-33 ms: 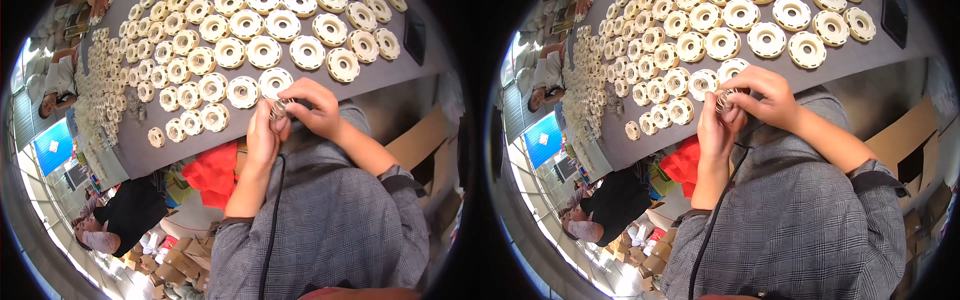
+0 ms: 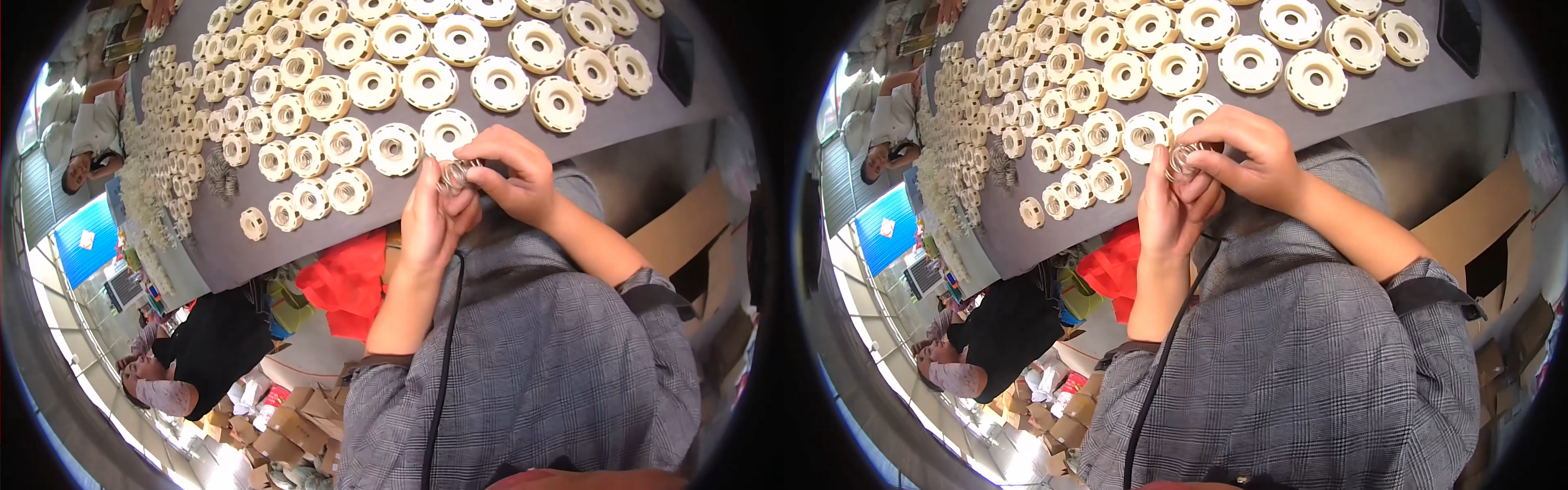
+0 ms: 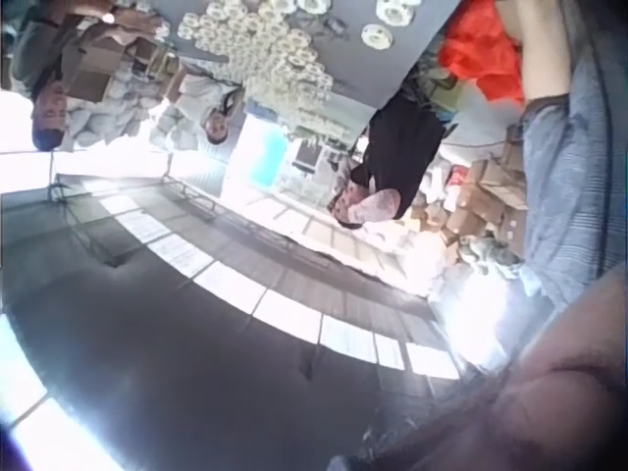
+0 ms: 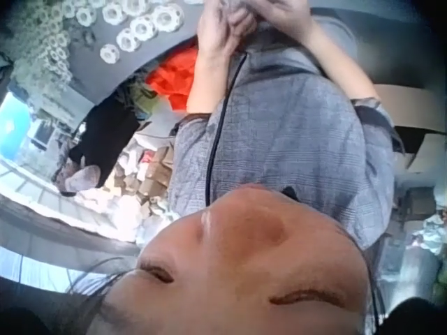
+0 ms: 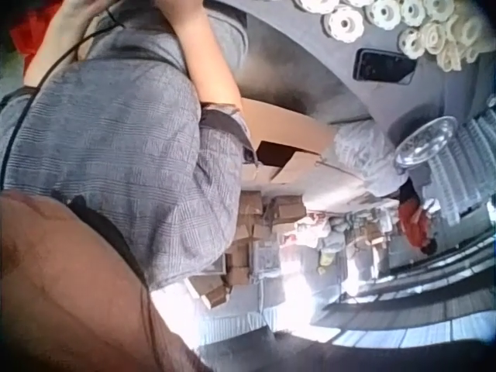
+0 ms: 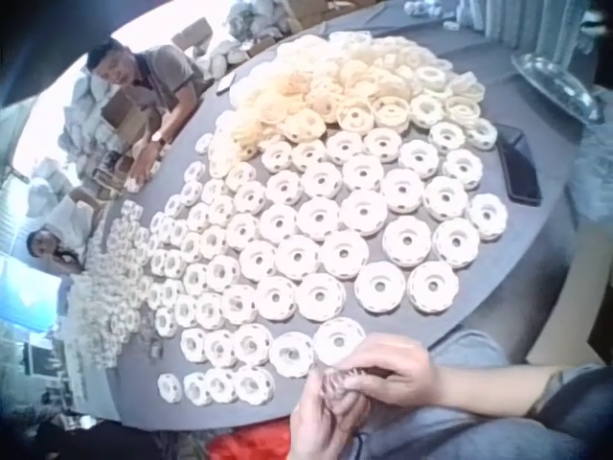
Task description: The person dumps plastic components from a cardboard box onto a table, arranges them across the surface, inserts metal springs into the components by hand, and gathers the assembled parts together.
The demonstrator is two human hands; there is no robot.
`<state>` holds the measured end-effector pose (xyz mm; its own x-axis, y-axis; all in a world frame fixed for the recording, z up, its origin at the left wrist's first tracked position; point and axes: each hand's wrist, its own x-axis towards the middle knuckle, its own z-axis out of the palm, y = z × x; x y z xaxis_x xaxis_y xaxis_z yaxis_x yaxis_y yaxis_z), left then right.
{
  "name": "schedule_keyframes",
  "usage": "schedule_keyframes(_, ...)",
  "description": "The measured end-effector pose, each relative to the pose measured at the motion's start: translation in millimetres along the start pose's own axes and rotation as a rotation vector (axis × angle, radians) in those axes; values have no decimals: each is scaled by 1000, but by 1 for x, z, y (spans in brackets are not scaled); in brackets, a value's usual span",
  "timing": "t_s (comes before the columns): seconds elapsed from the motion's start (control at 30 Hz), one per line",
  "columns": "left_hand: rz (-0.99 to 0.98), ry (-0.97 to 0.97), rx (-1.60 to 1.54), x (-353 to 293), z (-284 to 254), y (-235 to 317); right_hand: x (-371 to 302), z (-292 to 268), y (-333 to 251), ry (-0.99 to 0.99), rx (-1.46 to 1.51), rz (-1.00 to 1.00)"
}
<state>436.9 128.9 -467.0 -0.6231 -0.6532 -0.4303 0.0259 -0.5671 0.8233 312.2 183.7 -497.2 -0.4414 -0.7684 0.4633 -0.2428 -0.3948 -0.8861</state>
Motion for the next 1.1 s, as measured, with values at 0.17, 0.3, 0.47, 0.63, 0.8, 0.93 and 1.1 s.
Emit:
schedule_keyframes(0.17, -594, -254, -497, -2, -8, 7, 4, -5, -5, -76, -180, -239)
schedule_keyframes(0.3, 249, 153, 321, -7, 0, -6, -5, -3, -5, -36, -29, 281)
schedule_keyframes(0.47, 724, -65, 1029, -1, -11, -11, -6, -5, -8, -48, 145, 398)
schedule_keyframes(0.63, -234, -228, -313, -17, 5, -16, 14, -5, 1, 60, -70, -42)
schedule_keyframes(0.8, -331, -433, -588, -15, 6, -5, 10, 6, 0, 191, 180, 229)
schedule_keyframes(0.93, 6, 6, 86, -7, 14, -7, 4, 1, -1, 58, 44, 191)
schedule_keyframes(1.1, -72, -20, -42, -6, 6, -15, 5, -5, 3, 66, -29, 111)
